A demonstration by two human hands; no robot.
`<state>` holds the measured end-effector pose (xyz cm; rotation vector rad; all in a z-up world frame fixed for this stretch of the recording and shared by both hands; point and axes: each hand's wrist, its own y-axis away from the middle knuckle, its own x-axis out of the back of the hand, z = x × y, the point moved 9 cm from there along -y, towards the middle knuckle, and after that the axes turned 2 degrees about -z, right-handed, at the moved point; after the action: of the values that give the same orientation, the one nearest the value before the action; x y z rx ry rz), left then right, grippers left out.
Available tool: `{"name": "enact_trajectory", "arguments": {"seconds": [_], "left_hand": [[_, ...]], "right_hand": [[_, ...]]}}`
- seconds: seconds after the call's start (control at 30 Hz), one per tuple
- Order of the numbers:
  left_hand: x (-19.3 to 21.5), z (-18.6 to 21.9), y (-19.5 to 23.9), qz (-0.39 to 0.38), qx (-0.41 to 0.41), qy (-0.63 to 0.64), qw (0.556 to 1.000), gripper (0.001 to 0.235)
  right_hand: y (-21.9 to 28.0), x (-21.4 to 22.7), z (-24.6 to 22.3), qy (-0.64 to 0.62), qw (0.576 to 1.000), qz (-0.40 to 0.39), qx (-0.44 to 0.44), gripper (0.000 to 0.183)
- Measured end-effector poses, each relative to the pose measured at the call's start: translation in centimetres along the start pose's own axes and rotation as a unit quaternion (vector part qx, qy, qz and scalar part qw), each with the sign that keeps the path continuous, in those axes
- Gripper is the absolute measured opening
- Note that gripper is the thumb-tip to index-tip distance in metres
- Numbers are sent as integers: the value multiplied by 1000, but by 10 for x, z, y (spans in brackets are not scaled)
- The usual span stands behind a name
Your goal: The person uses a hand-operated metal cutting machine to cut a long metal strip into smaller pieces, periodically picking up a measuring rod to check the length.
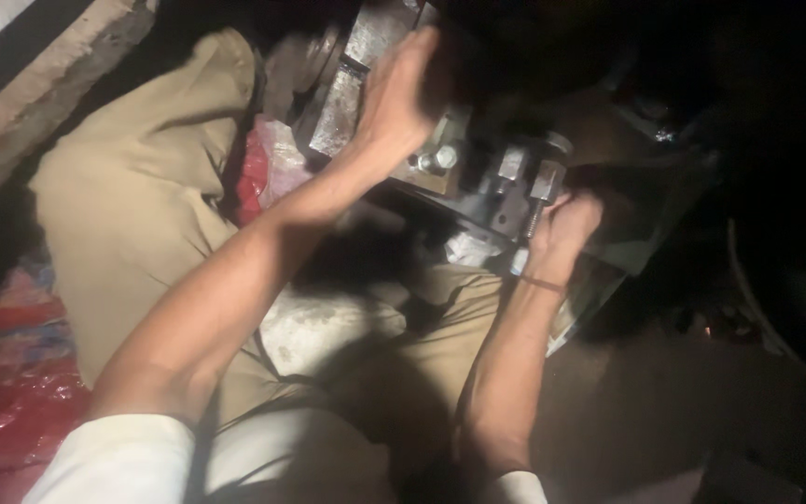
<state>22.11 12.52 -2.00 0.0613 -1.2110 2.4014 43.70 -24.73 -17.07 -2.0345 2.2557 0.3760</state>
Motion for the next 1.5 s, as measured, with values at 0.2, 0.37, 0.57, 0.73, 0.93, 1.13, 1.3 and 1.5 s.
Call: {"name": "enact_trajectory", "arguments": {"seconds": [0.2,0.37,0.57,0.73,0.93,1.13,1.3,1.5], "left_hand": [[-46,-38,9,-202,205,183,940,20],[-42,-33,7,-181,187,215,941,25],[-45,-38,12,-189,202,206,939,21],[-35,-33,11,-149,141,149,967,22],[-48,-45,18,-182,209,179,944,24],[-32,-31,10,-122,116,113,979,33],[-53,-47,21,-260,306,169,900,33],[-52,-48,20,-184,203,144,951,43]], "right_hand": [[-7,1,0,-81,996,-28,0,18],[2,-20,-2,-115,990,-62,-44,17],[22,-35,-13,-133,987,-71,-51,19],[8,-18,-12,5,998,-52,43,18],[6,-9,-12,-149,987,-49,-29,17],[26,-36,-26,-73,996,-41,-26,16],[33,-45,-29,-69,995,-57,-42,18],[18,-28,-12,-121,990,-56,-43,20]]}}
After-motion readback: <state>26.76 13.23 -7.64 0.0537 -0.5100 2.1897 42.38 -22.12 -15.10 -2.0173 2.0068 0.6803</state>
